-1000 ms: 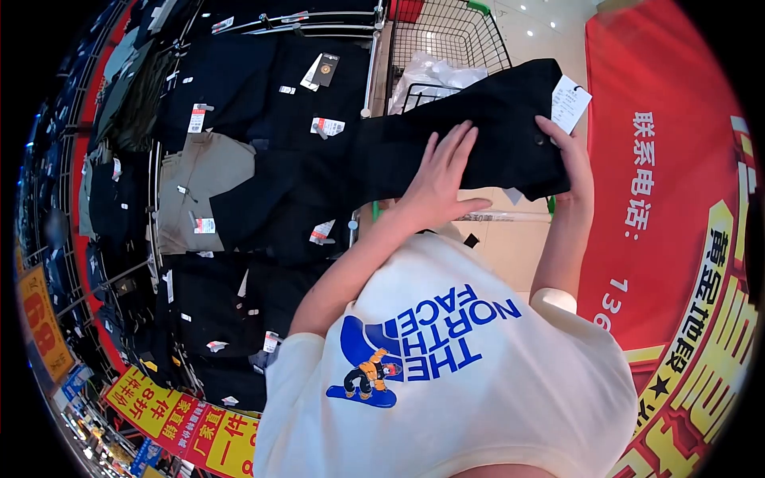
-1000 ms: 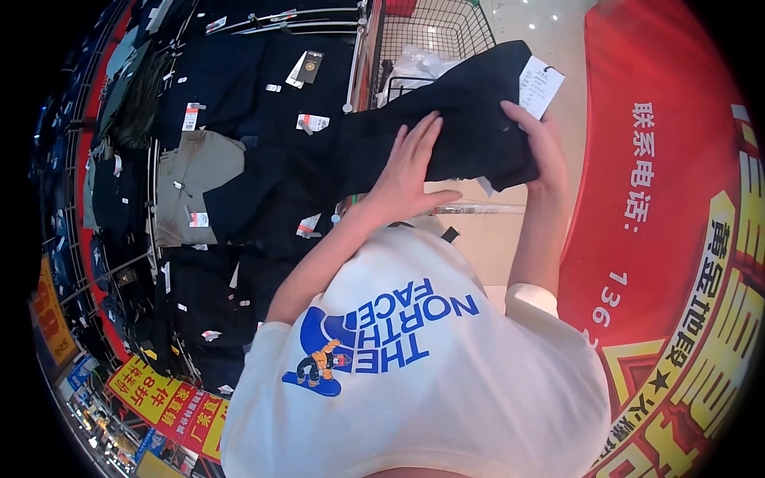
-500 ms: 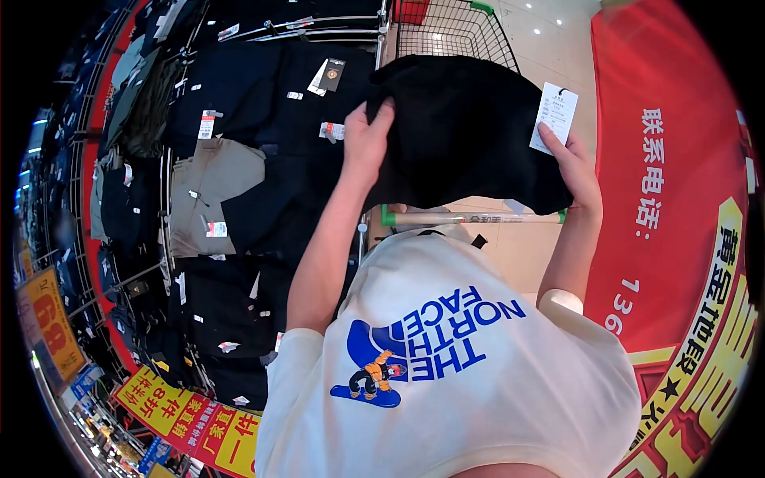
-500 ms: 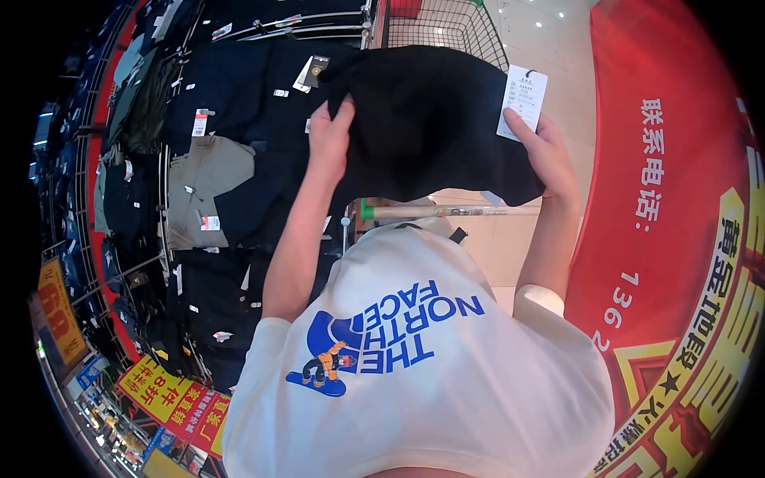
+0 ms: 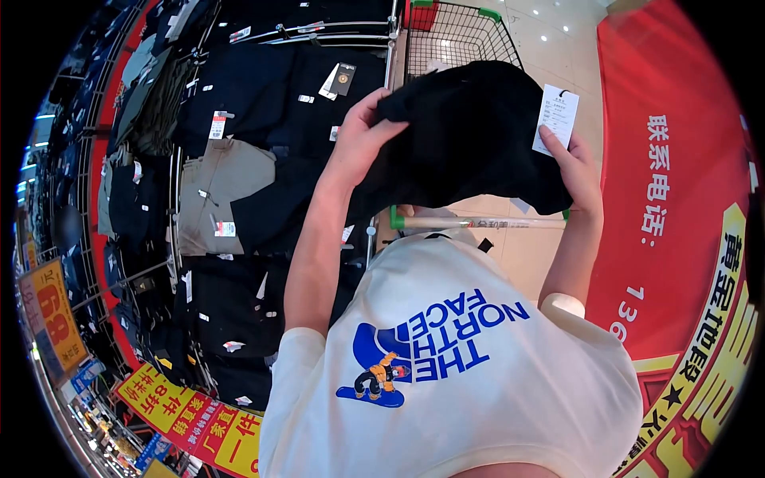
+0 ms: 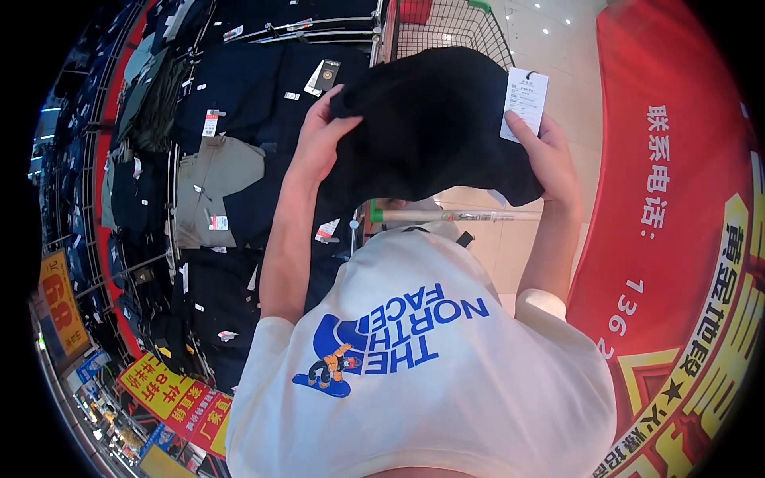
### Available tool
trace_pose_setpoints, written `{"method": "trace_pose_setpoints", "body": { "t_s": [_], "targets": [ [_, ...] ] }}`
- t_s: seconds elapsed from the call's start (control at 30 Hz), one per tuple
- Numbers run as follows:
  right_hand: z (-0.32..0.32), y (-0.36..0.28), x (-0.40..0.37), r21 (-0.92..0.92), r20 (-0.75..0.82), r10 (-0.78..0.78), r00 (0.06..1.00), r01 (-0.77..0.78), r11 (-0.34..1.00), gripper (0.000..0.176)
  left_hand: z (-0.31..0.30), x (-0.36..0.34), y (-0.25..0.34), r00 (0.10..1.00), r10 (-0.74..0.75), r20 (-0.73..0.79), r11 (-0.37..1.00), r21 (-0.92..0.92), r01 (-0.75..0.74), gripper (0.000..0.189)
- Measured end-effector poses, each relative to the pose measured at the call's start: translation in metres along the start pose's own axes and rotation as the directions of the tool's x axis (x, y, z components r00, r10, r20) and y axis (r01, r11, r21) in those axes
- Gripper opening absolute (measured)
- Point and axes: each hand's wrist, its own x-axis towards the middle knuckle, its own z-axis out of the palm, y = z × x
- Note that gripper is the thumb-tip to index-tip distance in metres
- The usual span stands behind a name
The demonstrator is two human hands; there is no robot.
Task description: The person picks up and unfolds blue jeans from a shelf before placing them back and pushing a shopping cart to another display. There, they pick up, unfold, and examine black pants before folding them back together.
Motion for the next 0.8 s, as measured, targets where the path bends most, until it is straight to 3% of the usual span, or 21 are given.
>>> {"method": "trace_pose_setpoints", "body": {
  "t_s": [0.07,0.13,0.2,0.33,0.63,0.7,0.8],
  "targets": [
    [0.003,-0.001,-0.001,-0.01,-0.014,-0.006,1.0,0.006,1.0,0.04,-0.003,0.002,-0.004,0.991,0.052,0.126,0.989,0.128,-0.068,0.02],
    [0.004,-0.001,-0.001,-0.02,-0.028,-0.01,1.0,0.01,1.0,0.04,0.001,0.002,-0.003,0.989,0.067,0.13,0.992,0.1,-0.08,0.019],
    [0.004,-0.001,-0.001,0.004,-0.044,-0.008,0.999,0.008,1.0,0.04,0.005,0.002,-0.004,0.997,0.076,-0.025,0.997,-0.004,-0.076,0.025],
    [-0.002,0.0,-0.001,0.071,-0.033,0.049,0.998,-0.047,0.996,0.039,-0.005,0.007,-0.004,0.982,0.087,-0.168,0.991,-0.085,-0.102,0.033],
    [-0.003,0.001,0.002,0.045,-0.001,0.022,1.0,-0.022,0.999,0.04,-0.019,0.008,-0.006,0.98,0.038,-0.198,0.999,0.028,-0.033,0.028],
    [-0.003,0.001,0.002,0.166,0.064,0.003,0.998,-0.013,0.986,0.042,-0.011,0.006,0.0,0.978,0.043,-0.206,0.999,0.004,-0.043,0.03],
    [0.022,-0.001,-0.007,0.194,0.118,-0.043,0.992,0.02,0.981,0.048,0.002,0.003,-0.003,0.97,0.04,-0.239,0.997,-0.053,-0.054,0.034]
  ]
}}
